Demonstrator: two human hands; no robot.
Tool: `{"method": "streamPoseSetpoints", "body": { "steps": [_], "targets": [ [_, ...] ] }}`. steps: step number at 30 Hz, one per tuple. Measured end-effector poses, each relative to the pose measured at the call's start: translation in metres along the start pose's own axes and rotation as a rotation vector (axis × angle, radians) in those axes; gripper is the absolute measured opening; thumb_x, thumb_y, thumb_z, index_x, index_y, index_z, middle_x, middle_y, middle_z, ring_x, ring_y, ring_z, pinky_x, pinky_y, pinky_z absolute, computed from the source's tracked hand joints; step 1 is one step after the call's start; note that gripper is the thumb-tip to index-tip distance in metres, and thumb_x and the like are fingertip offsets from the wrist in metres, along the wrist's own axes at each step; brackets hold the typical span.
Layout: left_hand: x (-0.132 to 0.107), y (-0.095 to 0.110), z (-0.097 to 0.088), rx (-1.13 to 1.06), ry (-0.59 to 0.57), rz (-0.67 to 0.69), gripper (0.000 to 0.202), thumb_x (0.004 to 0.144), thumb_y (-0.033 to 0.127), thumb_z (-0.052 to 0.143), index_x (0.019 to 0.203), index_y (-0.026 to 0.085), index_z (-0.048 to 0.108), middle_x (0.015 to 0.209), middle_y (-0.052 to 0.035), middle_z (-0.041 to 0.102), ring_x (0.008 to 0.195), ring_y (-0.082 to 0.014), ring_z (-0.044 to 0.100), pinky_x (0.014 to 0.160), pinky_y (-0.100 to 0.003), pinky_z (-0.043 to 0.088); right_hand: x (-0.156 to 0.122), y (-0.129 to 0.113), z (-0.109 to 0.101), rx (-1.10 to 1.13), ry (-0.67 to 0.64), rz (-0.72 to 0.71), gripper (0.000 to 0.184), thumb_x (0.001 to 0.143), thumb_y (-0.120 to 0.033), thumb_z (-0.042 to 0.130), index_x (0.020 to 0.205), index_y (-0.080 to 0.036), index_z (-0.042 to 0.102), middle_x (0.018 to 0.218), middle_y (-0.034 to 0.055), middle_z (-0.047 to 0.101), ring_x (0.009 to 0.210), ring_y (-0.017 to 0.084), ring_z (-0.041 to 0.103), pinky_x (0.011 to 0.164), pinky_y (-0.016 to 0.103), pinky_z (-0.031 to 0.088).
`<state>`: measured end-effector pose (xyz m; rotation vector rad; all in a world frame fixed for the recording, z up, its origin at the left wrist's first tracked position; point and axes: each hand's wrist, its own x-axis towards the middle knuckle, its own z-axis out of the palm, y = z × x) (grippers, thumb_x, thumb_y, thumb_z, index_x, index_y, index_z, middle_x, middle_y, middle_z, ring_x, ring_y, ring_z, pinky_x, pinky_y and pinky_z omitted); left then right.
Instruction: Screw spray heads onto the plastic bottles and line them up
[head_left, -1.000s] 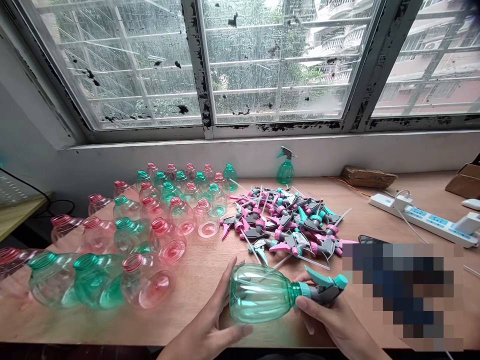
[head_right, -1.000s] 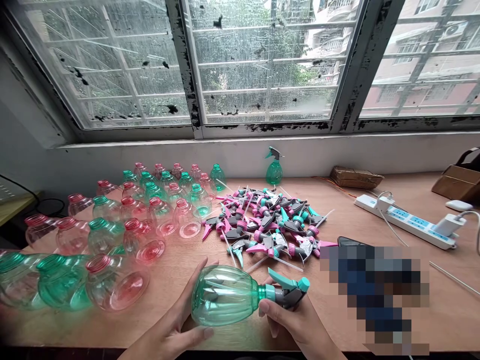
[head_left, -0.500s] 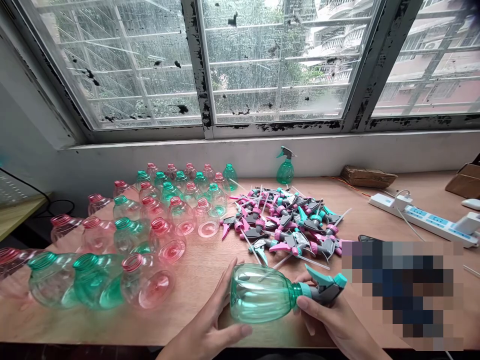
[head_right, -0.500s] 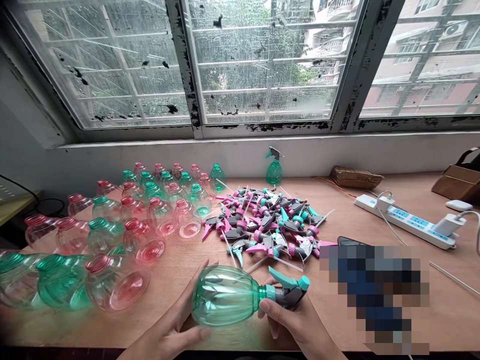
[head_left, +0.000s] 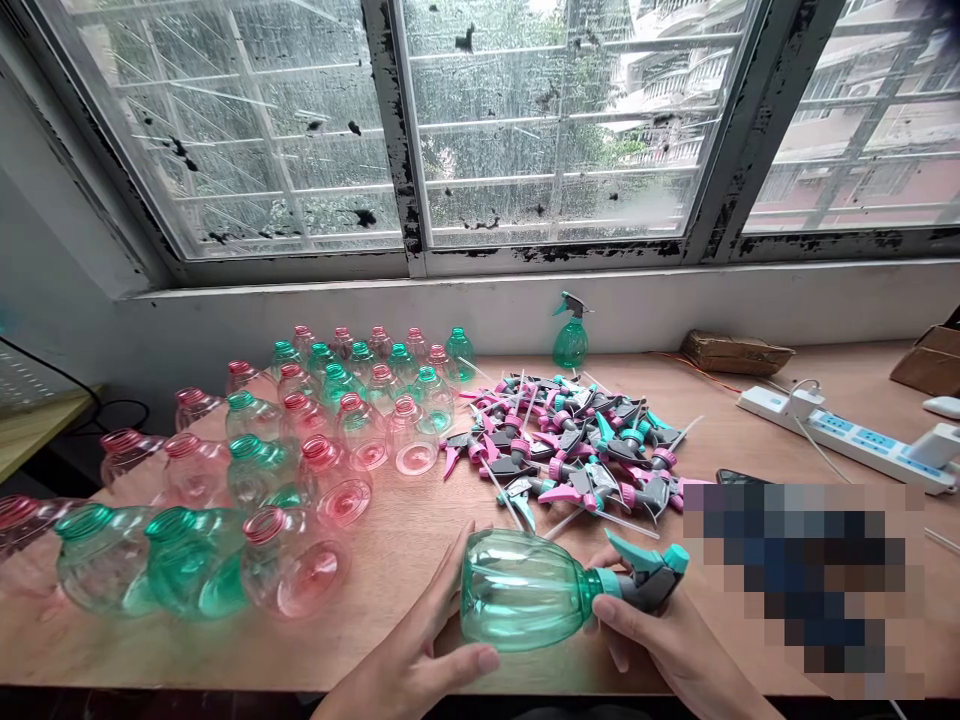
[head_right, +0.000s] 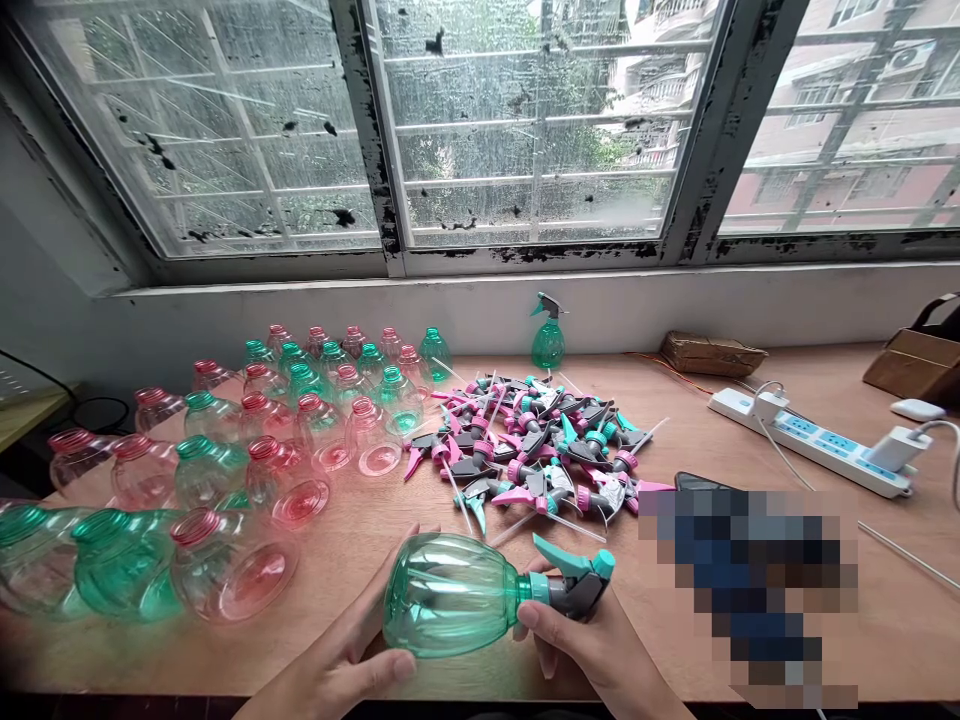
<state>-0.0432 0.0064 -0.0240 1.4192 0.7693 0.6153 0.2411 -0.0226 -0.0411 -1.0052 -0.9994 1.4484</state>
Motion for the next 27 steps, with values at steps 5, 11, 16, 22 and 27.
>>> {"method": "streamPoseSetpoints", "body": {
  "steps": [5,11,16,22,27],
  "targets": [
    [0.0008,-0.0053,0.0019,0.049,0.027,0.055,0.092,0.092,0.049,0.07,0.156,0.058,0.004,0.175,0.0109,0.01,0.161,-0.0242,0.015,0.132,-0.044,0.009,0.0,-0.001,-0.0008,-0.011,-0.023,0.002,0.045,0.081,-0.056,0.082,0.097,-0.017,0.066,0.064,-0.0007,0.072,0.045,0.009,0.055,0.047,0.022,0.039],
    [0.0015,0.0011,0.0009,-0.052,0.01,0.04,0.103,0.089,0.054,0.071,0.159,0.046,-0.004,0.176,0.003,0.007,0.161,-0.0268,0.012,0.13,-0.045,0.017,-0.0011,0.0049,-0.0001,0.033,0.038,-0.012,0.051,0.075,-0.05,0.089,0.107,-0.018,0.065,0.065,-0.001,0.074,0.047,0.01,0.056,0.049,0.023,0.043],
    [0.0017,0.0014,0.0005,0.011,-0.001,0.022,0.096,0.089,0.051,0.073,0.159,0.049,0.008,0.176,0.0066,0.009,0.162,-0.0262,0.01,0.131,-0.046,0.013,0.0004,0.0029,-0.0013,0.016,-0.014,-0.01,0.044,0.08,-0.055,0.083,0.095,-0.017,0.065,0.061,0.0001,0.072,0.045,0.011,0.054,0.047,0.023,0.04],
    [0.0021,-0.0022,0.0034,0.046,0.03,0.053,0.096,0.091,0.047,0.072,0.156,0.058,0.001,0.175,0.0107,0.011,0.161,-0.0236,0.015,0.131,-0.044,0.009,0.0008,0.0018,-0.0014,-0.024,-0.003,-0.013,0.042,0.083,-0.056,0.079,0.086,-0.016,0.068,0.053,-0.0021,0.065,0.044,0.01,0.051,0.047,0.023,0.035],
    [0.002,0.0033,0.0016,0.0,0.036,0.048,0.094,0.09,0.057,0.067,0.162,0.041,0.008,0.176,0.0008,0.007,0.162,-0.0274,0.006,0.131,-0.047,0.012,0.0003,0.0012,0.0024,-0.02,0.047,0.008,0.05,0.071,-0.057,0.089,0.091,-0.016,0.068,0.061,-0.0018,0.068,0.047,0.008,0.047,0.046,0.021,0.033]
  ]
}}
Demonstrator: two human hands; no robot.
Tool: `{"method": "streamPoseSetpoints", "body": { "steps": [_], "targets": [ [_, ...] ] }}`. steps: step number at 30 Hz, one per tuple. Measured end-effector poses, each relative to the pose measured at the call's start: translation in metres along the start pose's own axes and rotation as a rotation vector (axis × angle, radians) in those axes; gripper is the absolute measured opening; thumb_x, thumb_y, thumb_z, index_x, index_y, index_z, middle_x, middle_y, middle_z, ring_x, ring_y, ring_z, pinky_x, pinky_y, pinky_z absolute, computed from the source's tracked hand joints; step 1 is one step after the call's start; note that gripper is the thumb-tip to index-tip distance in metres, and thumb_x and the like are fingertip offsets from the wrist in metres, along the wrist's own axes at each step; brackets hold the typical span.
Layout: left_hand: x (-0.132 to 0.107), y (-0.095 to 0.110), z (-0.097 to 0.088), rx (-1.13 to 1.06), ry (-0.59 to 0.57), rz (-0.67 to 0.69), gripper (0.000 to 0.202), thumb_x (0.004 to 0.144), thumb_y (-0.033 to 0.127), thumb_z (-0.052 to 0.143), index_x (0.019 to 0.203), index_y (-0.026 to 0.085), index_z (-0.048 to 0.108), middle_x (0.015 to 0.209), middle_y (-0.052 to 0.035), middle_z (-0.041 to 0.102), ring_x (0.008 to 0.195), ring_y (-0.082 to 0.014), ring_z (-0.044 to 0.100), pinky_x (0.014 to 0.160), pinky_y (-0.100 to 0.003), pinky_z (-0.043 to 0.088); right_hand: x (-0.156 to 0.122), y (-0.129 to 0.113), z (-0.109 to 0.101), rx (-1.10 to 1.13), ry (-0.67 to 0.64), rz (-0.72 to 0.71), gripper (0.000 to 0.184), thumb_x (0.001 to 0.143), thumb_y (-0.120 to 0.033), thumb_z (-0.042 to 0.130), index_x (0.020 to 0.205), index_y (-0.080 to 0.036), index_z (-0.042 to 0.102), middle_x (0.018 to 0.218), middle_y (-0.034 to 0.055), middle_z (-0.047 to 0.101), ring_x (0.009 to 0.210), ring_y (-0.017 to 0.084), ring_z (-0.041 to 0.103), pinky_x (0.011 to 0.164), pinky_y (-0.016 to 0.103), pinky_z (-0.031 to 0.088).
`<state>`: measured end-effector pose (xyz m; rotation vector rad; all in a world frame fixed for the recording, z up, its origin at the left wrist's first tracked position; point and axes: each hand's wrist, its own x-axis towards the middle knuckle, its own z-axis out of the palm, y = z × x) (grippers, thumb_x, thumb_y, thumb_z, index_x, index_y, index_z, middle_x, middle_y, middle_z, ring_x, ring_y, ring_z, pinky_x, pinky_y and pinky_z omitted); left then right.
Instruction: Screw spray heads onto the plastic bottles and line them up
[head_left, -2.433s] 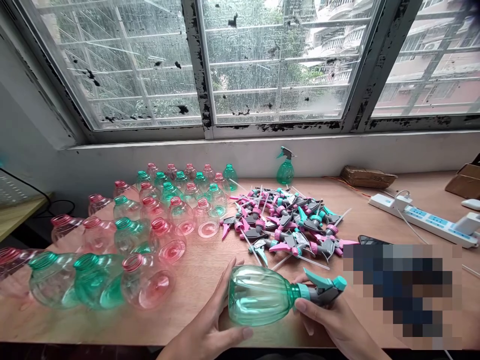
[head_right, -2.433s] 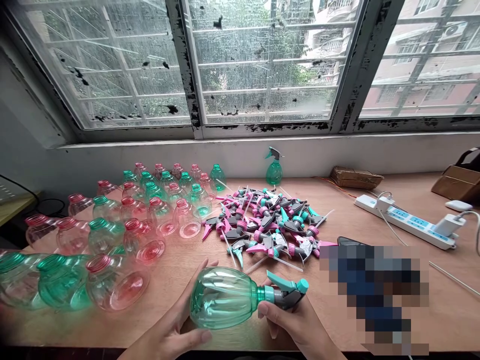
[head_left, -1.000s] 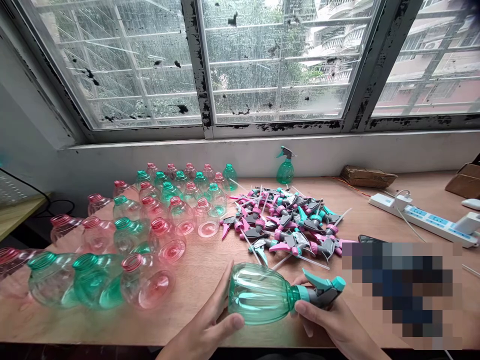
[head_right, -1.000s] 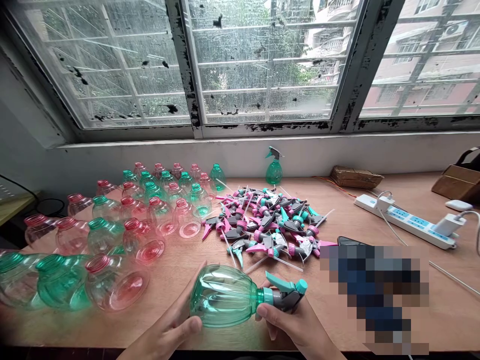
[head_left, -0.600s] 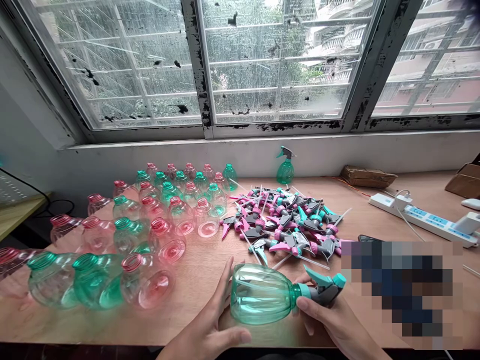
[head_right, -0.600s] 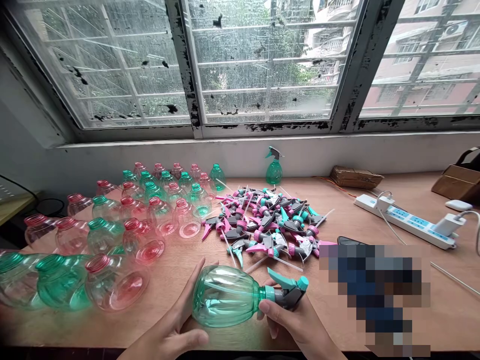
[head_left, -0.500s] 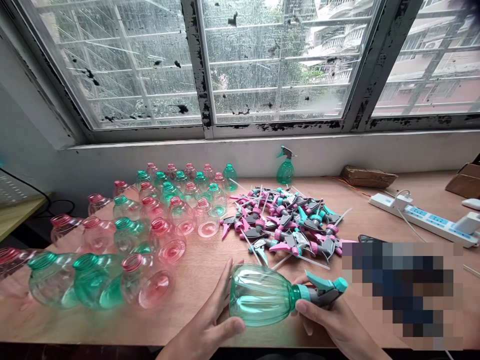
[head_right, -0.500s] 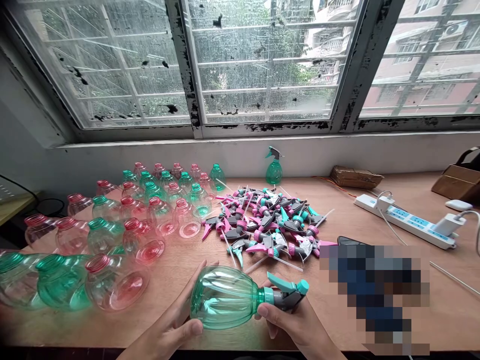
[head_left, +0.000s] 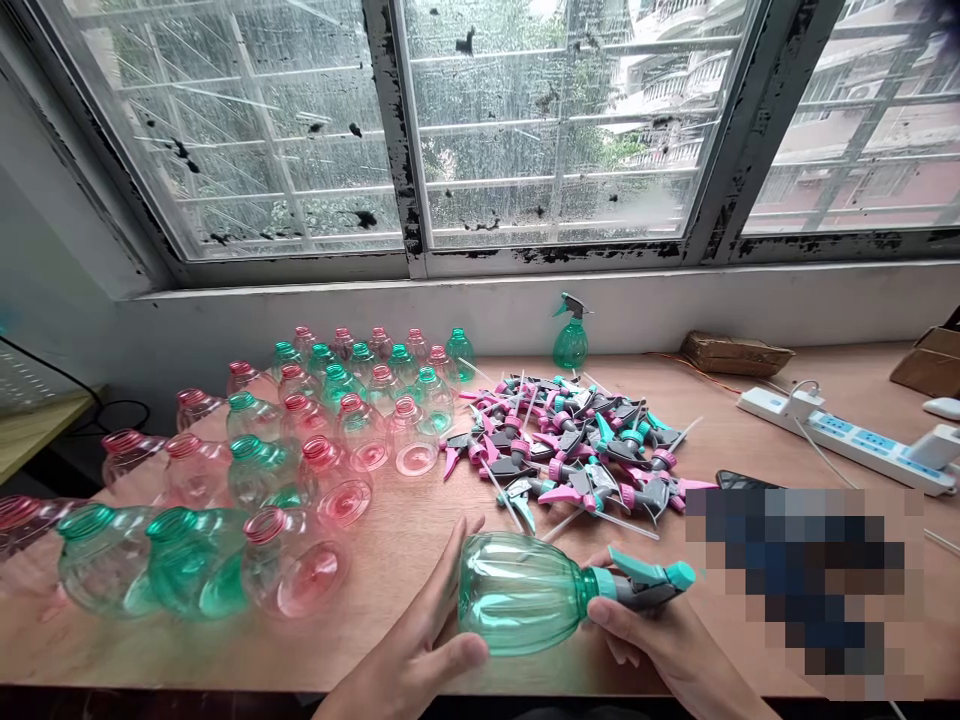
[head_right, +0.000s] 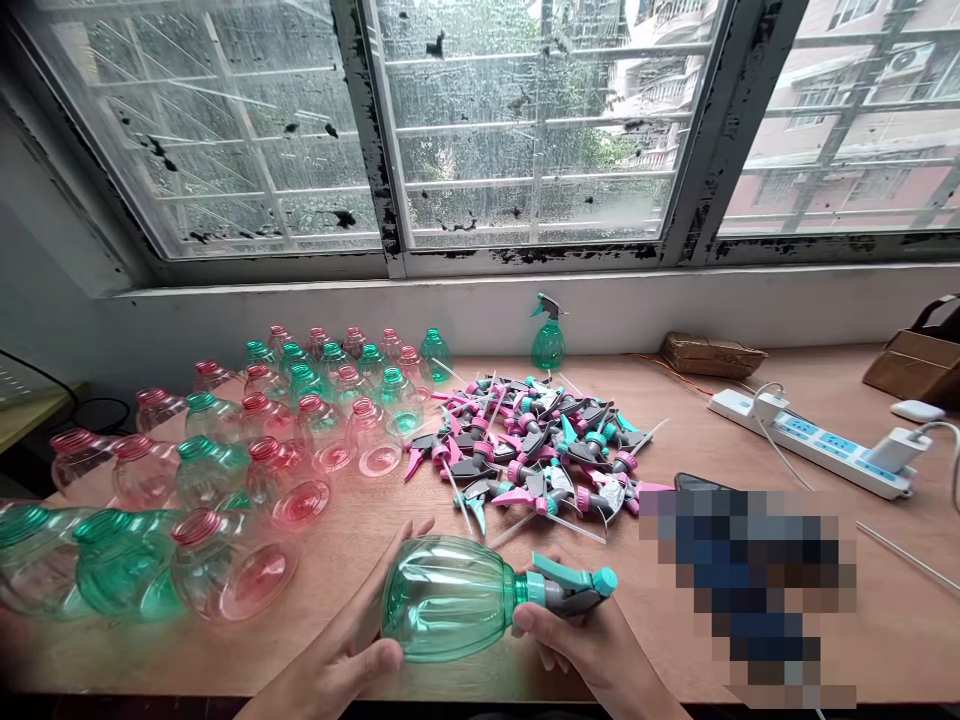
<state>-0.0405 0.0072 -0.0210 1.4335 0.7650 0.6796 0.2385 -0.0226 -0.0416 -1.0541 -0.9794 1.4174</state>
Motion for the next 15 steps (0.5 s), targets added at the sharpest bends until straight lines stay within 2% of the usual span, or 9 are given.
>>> {"method": "streamPoseSetpoints", "body": {
  "steps": [2,5,8,10,12,15],
  "targets": [
    [-0.0004,-0.0006,-0.0015,0.04,-0.005,-0.004,0.09,0.091,0.054,0.068,0.162,0.04,0.013,0.176,0.0002,0.009,0.162,-0.0281,0.006,0.131,-0.048,0.012,0.0005,0.0004,-0.0007,-0.032,0.005,0.0,0.051,0.072,-0.058,0.087,0.092,-0.016,0.068,0.057,-0.0027,0.065,0.045,0.007,0.041,0.044,0.02,0.027],
    [-0.001,-0.0047,-0.0024,0.109,-0.011,0.021,0.092,0.092,0.045,0.071,0.161,0.047,0.011,0.176,0.0037,0.009,0.161,-0.0286,0.011,0.131,-0.048,0.01,0.0014,0.0019,-0.0034,-0.064,-0.017,-0.006,0.049,0.081,-0.062,0.079,0.088,-0.015,0.067,0.051,-0.004,0.061,0.041,0.006,0.036,0.042,0.021,0.021],
    [-0.0008,-0.0071,-0.001,0.153,0.006,0.058,0.087,0.095,0.044,0.067,0.159,0.052,0.009,0.176,0.0061,0.01,0.161,-0.028,0.012,0.132,-0.048,0.005,0.0015,0.0027,-0.0045,-0.051,0.011,-0.004,0.049,0.081,-0.06,0.079,0.094,-0.015,0.067,0.054,-0.0033,0.062,0.042,0.007,0.04,0.044,0.023,0.024],
    [-0.0001,-0.0057,0.0005,0.115,-0.005,0.063,0.096,0.092,0.044,0.072,0.158,0.054,0.004,0.176,0.0076,0.006,0.162,-0.0278,0.009,0.131,-0.048,0.006,0.0013,0.0021,-0.0033,-0.037,0.037,-0.01,0.047,0.078,-0.057,0.083,0.095,-0.015,0.068,0.057,-0.0035,0.061,0.045,0.009,0.044,0.045,0.023,0.029],
    [0.0009,-0.0023,0.0015,0.046,-0.004,0.054,0.103,0.088,0.048,0.075,0.159,0.053,0.001,0.176,0.0075,0.004,0.162,-0.0275,0.006,0.131,-0.048,0.008,0.0011,0.0007,-0.0013,-0.041,0.036,-0.018,0.044,0.075,-0.055,0.086,0.085,-0.017,0.067,0.056,-0.0051,0.057,0.048,0.01,0.045,0.045,0.023,0.031],
    [0.0022,0.0021,0.0008,0.018,0.02,0.031,0.095,0.088,0.055,0.071,0.162,0.043,0.012,0.177,0.0032,0.005,0.162,-0.0289,0.003,0.132,-0.049,0.006,0.0006,-0.0011,0.0012,-0.057,0.017,-0.02,0.044,0.07,-0.053,0.09,0.086,-0.018,0.067,0.054,-0.0069,0.054,0.048,0.01,0.044,0.045,0.023,0.033]
  ]
}}
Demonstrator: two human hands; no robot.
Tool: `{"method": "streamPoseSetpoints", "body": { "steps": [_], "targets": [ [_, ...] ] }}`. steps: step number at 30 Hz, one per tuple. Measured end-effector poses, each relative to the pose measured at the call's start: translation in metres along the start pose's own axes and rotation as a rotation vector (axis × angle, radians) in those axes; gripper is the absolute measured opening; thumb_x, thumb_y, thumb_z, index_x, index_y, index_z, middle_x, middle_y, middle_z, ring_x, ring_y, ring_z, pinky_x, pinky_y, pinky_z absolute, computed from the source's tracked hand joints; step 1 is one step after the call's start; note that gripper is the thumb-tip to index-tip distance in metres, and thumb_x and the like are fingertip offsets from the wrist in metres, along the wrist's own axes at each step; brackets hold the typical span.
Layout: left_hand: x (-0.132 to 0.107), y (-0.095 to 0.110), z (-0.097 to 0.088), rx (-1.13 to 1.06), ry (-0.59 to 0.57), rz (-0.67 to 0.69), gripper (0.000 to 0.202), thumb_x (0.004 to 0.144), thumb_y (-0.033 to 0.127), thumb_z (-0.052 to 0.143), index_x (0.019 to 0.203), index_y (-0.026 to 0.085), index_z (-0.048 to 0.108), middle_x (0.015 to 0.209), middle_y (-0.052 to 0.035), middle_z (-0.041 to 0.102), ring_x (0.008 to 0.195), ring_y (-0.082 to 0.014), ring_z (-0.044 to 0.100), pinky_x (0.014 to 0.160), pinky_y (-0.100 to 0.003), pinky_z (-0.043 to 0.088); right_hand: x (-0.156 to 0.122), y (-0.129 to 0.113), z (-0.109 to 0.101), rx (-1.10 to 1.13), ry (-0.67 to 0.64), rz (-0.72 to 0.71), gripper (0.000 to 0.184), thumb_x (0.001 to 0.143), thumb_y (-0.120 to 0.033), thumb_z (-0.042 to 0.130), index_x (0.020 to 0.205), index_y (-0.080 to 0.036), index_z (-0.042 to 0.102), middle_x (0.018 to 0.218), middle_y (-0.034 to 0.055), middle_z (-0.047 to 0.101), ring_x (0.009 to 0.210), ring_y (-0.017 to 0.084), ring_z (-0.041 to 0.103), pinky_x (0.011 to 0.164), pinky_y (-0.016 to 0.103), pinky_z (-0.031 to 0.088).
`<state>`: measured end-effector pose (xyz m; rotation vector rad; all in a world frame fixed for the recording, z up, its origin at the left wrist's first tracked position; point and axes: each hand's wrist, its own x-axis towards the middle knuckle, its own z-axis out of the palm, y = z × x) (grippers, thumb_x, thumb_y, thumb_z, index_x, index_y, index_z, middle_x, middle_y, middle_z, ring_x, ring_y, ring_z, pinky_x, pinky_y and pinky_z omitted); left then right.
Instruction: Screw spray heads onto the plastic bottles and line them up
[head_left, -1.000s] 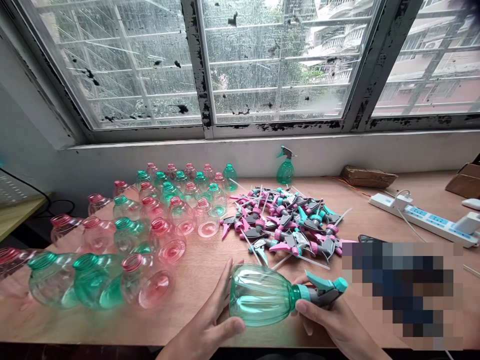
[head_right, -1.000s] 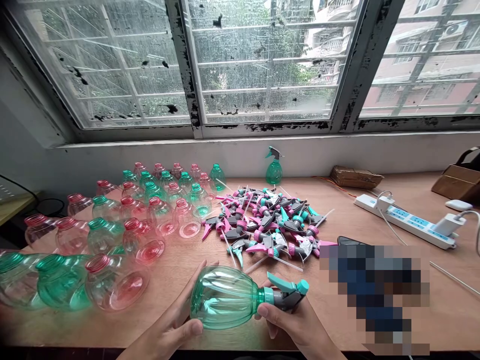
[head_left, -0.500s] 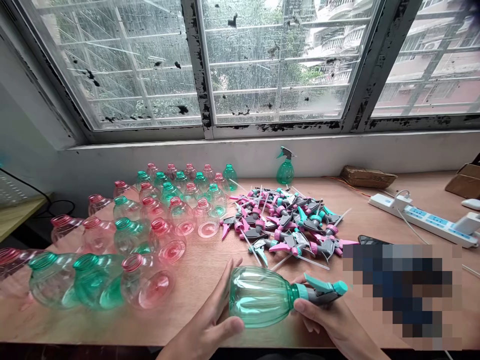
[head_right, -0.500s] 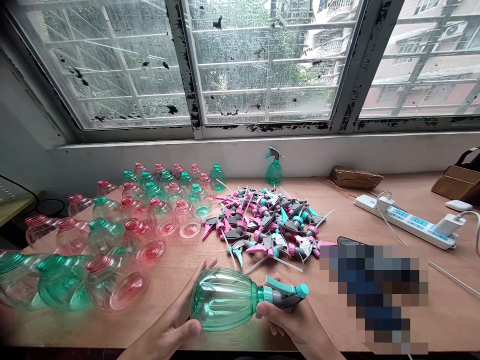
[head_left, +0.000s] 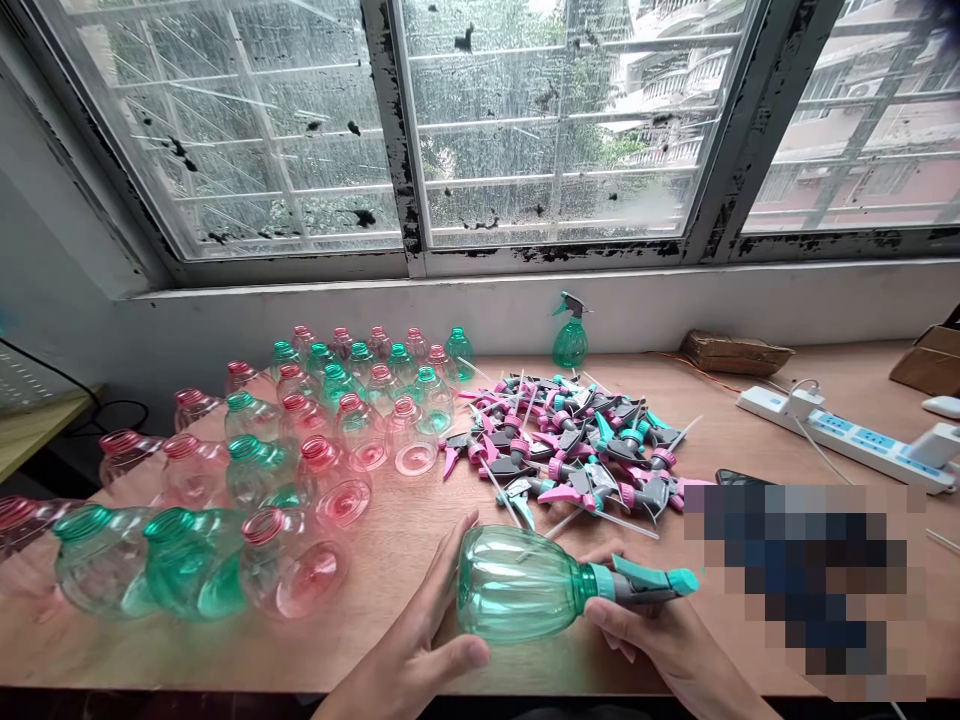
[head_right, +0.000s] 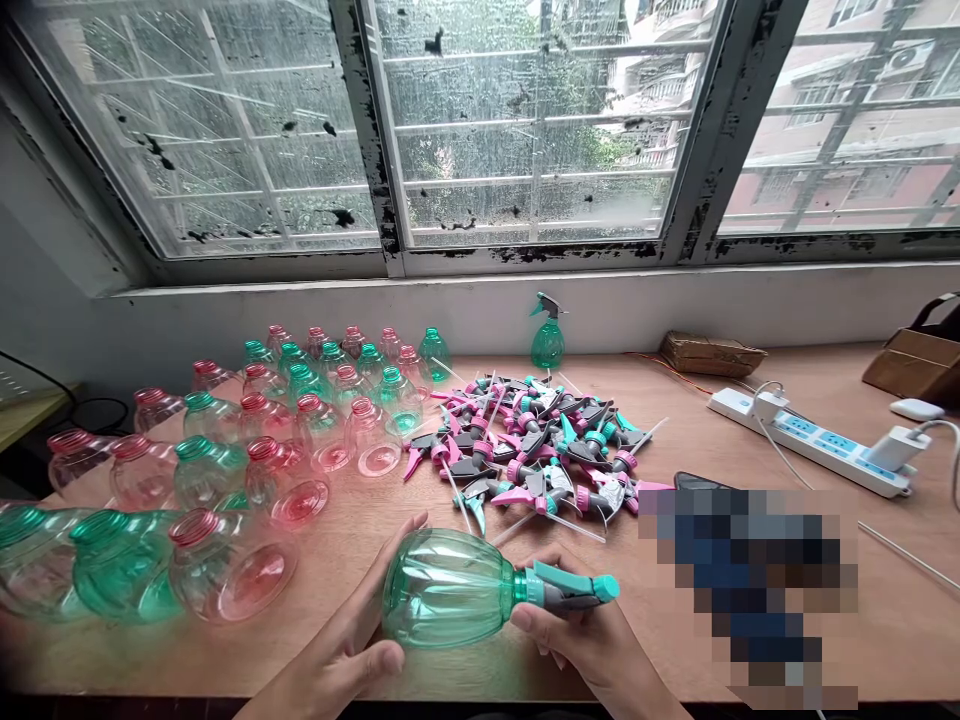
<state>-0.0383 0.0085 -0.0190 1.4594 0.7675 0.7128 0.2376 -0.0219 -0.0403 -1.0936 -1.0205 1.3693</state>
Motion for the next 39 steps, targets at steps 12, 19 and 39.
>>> {"method": "streamPoseSetpoints", "body": {
  "steps": [12,19,39],
  "targets": [
    [-0.002,-0.01,-0.001,-0.009,0.006,0.02,0.099,0.084,0.05,0.078,0.156,0.058,0.011,0.176,0.0091,0.009,0.161,-0.0283,0.011,0.131,-0.047,0.011,0.0,0.003,-0.003,0.033,0.016,-0.002,0.041,0.075,-0.051,0.088,0.092,-0.019,0.071,0.057,-0.0038,0.063,0.051,0.013,0.051,0.054,0.026,0.041],
    [-0.001,0.0,0.0,-0.04,0.047,-0.019,0.085,0.085,0.051,0.077,0.157,0.041,0.033,0.172,-0.0029,0.027,0.159,-0.0335,0.02,0.13,-0.053,0.016,0.0,0.001,-0.002,0.008,0.012,-0.003,0.035,0.062,-0.039,0.097,0.087,-0.021,0.081,0.071,0.0005,0.071,0.064,0.018,0.058,0.06,0.029,0.045],
    [0.005,0.001,0.008,-0.033,0.035,0.046,0.094,0.071,0.051,0.089,0.15,0.033,0.04,0.149,-0.0115,0.053,0.138,-0.0383,0.05,0.118,-0.05,0.04,-0.004,-0.002,0.0,-0.001,-0.036,0.027,0.038,0.064,-0.047,0.093,0.089,-0.023,0.078,0.06,-0.0006,0.07,0.056,0.023,0.065,0.059,0.034,0.049]
  ]
}}
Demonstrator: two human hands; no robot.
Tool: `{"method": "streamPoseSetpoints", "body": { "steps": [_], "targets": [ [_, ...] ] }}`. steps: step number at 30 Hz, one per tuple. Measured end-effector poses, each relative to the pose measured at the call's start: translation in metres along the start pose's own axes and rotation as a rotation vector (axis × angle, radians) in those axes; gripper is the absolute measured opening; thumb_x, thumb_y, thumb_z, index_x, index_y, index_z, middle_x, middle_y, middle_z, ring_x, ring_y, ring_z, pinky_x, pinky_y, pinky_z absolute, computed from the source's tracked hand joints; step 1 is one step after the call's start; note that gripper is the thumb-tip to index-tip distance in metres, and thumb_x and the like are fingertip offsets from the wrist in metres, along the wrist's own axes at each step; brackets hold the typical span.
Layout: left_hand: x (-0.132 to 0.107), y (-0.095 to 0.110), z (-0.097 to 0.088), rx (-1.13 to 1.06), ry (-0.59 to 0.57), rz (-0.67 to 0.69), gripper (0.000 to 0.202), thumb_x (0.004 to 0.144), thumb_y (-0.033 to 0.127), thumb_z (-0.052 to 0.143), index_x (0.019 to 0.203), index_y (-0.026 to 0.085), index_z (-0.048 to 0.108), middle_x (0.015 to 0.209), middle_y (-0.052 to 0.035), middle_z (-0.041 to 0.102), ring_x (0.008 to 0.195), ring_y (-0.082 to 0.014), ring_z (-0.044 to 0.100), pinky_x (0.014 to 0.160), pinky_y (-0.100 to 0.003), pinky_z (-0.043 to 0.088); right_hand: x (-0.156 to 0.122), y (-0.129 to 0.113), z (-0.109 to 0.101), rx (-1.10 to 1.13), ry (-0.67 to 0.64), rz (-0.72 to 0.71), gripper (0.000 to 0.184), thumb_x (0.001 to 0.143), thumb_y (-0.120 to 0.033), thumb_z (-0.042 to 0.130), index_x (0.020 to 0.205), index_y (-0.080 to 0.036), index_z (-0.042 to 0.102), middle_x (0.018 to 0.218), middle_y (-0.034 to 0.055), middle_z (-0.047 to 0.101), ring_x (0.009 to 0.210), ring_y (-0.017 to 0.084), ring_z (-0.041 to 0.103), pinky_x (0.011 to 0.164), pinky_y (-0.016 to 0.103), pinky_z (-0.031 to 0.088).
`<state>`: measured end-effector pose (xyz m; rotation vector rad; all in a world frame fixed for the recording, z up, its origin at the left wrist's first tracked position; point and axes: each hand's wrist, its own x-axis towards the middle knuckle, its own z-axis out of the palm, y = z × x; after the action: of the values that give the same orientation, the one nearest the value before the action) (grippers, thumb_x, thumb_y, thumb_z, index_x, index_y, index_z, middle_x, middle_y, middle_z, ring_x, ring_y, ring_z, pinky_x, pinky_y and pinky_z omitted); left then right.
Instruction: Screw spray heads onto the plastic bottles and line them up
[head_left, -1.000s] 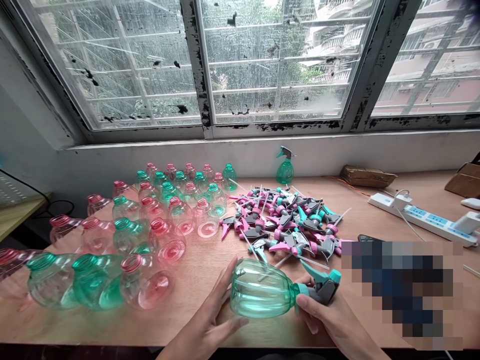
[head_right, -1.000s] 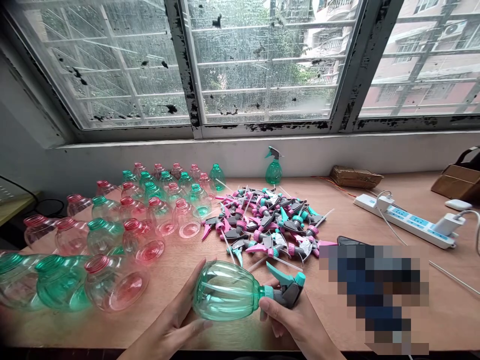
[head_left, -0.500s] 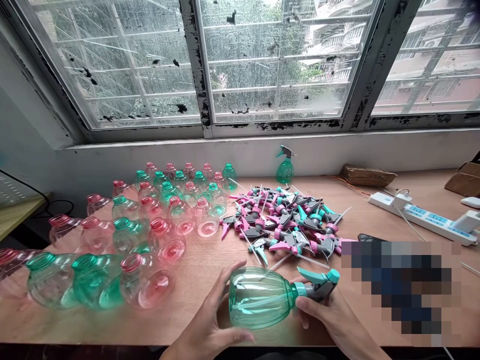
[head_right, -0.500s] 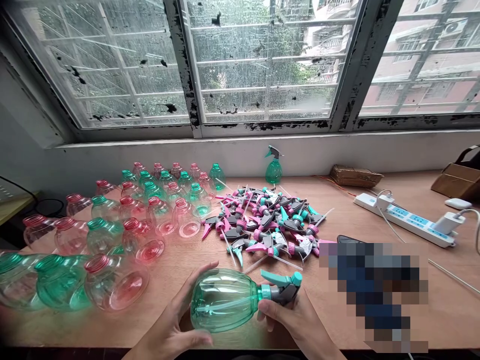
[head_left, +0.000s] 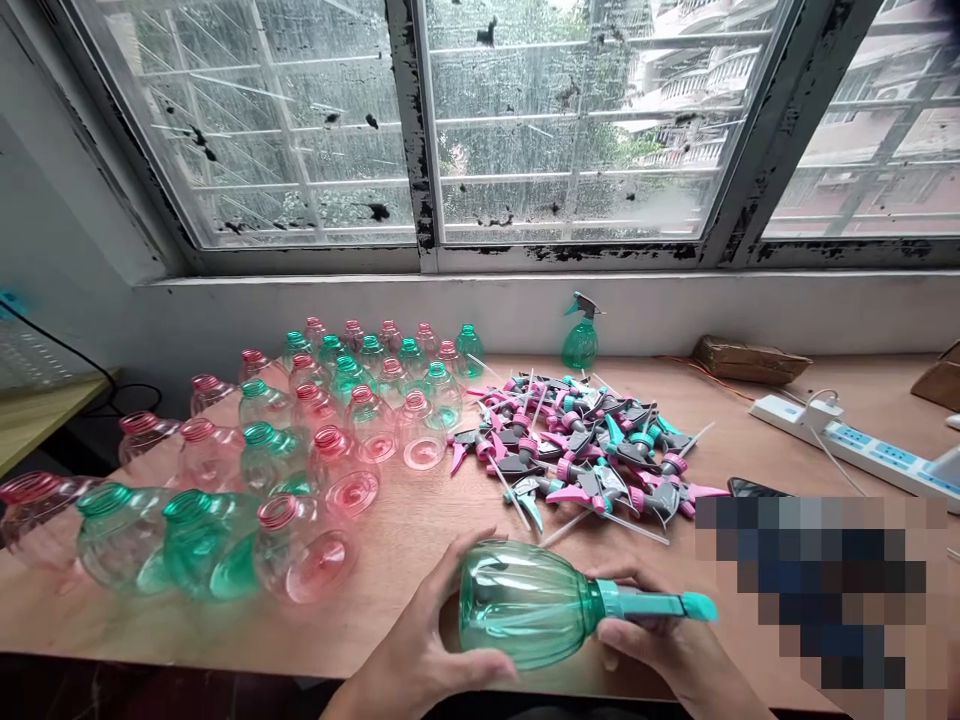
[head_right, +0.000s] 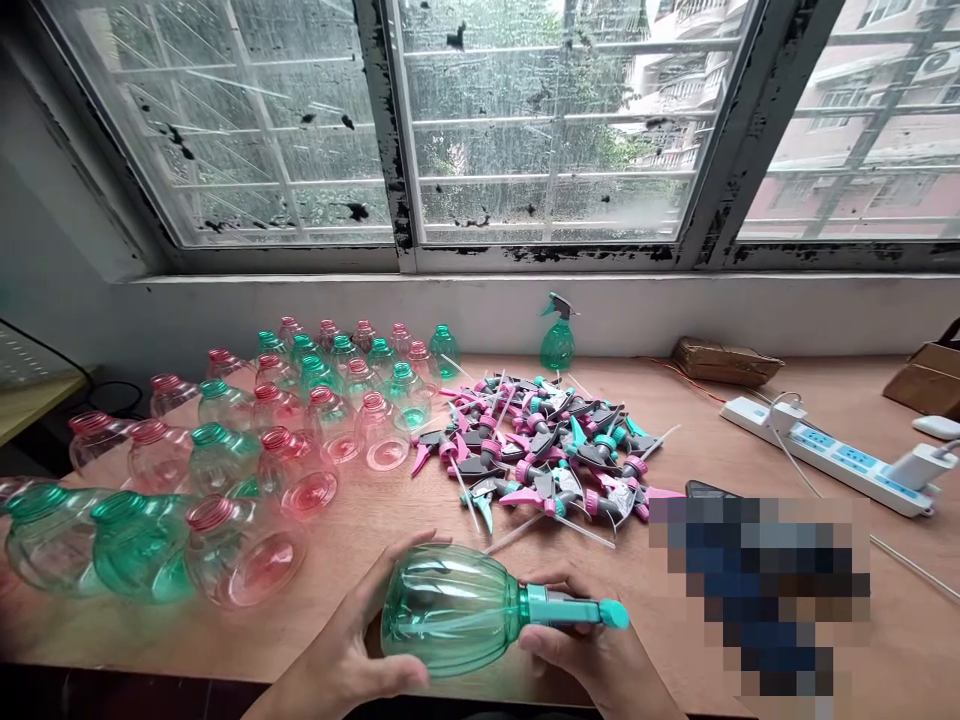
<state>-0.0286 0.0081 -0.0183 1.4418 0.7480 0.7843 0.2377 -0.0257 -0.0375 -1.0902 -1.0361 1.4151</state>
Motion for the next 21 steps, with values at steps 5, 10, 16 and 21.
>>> {"method": "streamPoseSetpoints", "body": {
  "steps": [5,10,16,21],
  "targets": [
    [0.005,-0.015,0.0,0.264,0.052,0.228,0.09,0.066,0.045,0.094,0.143,0.036,0.048,0.147,-0.0091,0.05,0.138,-0.0384,0.049,0.118,-0.047,0.04,-0.002,-0.003,0.003,0.017,0.069,0.003,0.033,0.066,-0.051,0.092,0.077,-0.024,0.078,0.069,0.0027,0.075,0.069,0.028,0.07,0.072,0.039,0.057],
    [0.002,-0.018,0.001,0.461,0.059,0.369,0.091,0.073,0.039,0.09,0.148,0.043,0.037,0.151,-0.0095,0.043,0.143,-0.0381,0.044,0.117,-0.045,0.042,-0.005,-0.001,0.006,0.061,0.15,0.005,0.033,0.064,-0.049,0.094,0.081,-0.025,0.08,0.074,0.0017,0.077,0.075,0.027,0.071,0.076,0.035,0.058],
    [-0.003,-0.028,0.0,0.552,0.03,0.455,0.121,0.068,0.045,0.092,0.158,0.044,0.011,0.168,-0.0127,0.017,0.154,-0.0475,0.024,0.121,-0.058,0.036,-0.016,-0.031,0.005,-0.059,0.123,-0.115,0.037,0.064,-0.046,0.095,0.091,-0.024,0.08,0.075,0.0041,0.077,0.062,0.025,0.071,0.061,0.035,0.059],
    [-0.004,-0.025,0.004,0.628,-0.068,0.271,0.138,0.071,0.051,0.088,0.16,0.042,-0.017,0.174,-0.0108,-0.021,0.158,-0.049,0.006,0.121,-0.063,0.034,0.018,-0.116,-0.008,-0.456,0.21,-0.448,0.037,0.072,-0.048,0.09,0.093,-0.024,0.072,0.075,0.0051,0.074,0.062,0.023,0.067,0.053,0.033,0.057]
  ]
}}
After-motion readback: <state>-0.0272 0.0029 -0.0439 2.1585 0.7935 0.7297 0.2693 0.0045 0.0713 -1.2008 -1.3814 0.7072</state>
